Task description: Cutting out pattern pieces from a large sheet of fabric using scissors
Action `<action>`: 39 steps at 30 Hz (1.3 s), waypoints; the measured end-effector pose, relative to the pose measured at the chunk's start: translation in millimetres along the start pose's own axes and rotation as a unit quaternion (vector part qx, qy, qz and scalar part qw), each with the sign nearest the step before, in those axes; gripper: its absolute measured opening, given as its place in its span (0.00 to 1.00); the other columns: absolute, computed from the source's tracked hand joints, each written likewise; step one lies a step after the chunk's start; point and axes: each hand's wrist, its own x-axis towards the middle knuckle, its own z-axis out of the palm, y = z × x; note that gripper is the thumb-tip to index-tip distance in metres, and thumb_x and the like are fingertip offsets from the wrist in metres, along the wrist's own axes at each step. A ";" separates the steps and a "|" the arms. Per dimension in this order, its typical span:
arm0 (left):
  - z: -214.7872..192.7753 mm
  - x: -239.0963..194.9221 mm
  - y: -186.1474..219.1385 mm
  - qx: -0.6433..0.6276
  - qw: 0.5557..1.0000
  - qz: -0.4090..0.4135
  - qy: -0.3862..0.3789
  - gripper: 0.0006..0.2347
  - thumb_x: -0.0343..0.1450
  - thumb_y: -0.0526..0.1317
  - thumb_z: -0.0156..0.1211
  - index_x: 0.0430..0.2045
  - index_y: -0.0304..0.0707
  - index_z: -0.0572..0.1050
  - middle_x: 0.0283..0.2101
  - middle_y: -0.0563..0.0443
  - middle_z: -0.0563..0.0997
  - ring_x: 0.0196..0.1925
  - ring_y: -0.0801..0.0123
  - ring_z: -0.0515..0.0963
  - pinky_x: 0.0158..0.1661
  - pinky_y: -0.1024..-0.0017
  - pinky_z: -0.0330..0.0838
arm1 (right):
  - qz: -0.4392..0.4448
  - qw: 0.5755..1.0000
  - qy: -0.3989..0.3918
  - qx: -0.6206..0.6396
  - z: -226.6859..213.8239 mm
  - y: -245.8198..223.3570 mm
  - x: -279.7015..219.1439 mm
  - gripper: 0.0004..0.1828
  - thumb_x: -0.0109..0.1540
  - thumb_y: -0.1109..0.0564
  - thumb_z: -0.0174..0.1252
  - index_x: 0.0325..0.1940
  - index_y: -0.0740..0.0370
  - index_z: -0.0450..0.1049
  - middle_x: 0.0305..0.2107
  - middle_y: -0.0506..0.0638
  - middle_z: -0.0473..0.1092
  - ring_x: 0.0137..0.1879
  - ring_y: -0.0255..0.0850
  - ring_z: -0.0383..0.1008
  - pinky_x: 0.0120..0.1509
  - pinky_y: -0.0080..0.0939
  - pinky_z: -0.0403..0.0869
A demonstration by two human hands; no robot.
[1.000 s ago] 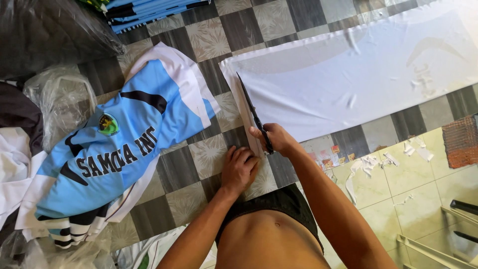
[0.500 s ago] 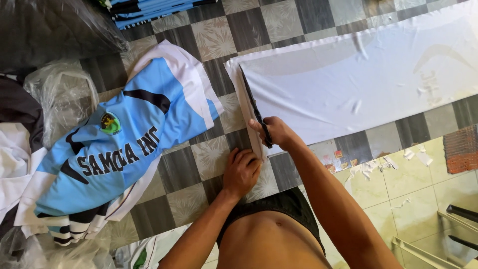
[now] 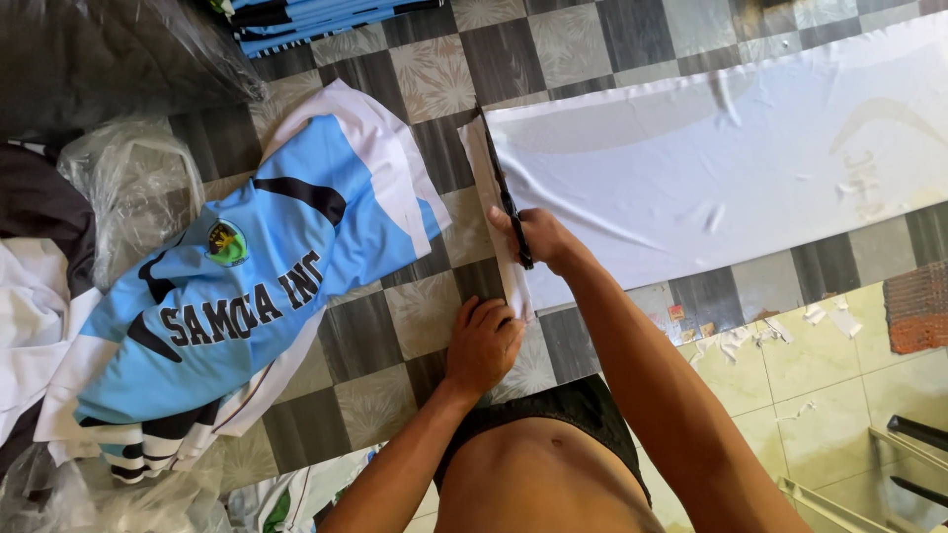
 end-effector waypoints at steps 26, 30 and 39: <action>-3.9 74.4 46.0 0.033 0.969 -0.015 -0.243 0.32 0.77 0.56 0.65 0.77 0.45 0.72 0.82 0.37 0.68 0.83 0.39 0.66 0.75 0.30 0.58 | -0.050 0.961 0.078 0.259 -125.8 201.7 -193.0 0.43 0.68 0.29 0.67 0.56 0.78 0.79 0.37 0.67 0.77 0.42 0.57 0.82 0.50 0.59 0.82; -28.2 58.9 45.3 0.088 0.945 -0.059 -0.308 0.33 0.78 0.59 0.63 0.79 0.45 0.70 0.85 0.42 0.65 0.85 0.41 0.61 0.76 0.26 0.53 | -0.042 0.959 0.107 0.259 -180.5 258.1 -219.0 0.46 0.67 0.24 0.66 0.57 0.77 0.80 0.37 0.64 0.76 0.44 0.57 0.80 0.50 0.60 0.81; 41.4 71.2 46.1 0.206 0.977 -0.058 0.013 0.30 0.74 0.50 0.72 0.72 0.34 0.80 0.73 0.20 0.77 0.71 0.29 0.79 0.67 0.34 0.73 | 0.031 0.939 0.181 0.291 -334.4 374.2 -252.3 0.46 0.69 0.25 0.66 0.58 0.78 0.78 0.35 0.66 0.74 0.40 0.60 0.81 0.45 0.60 0.81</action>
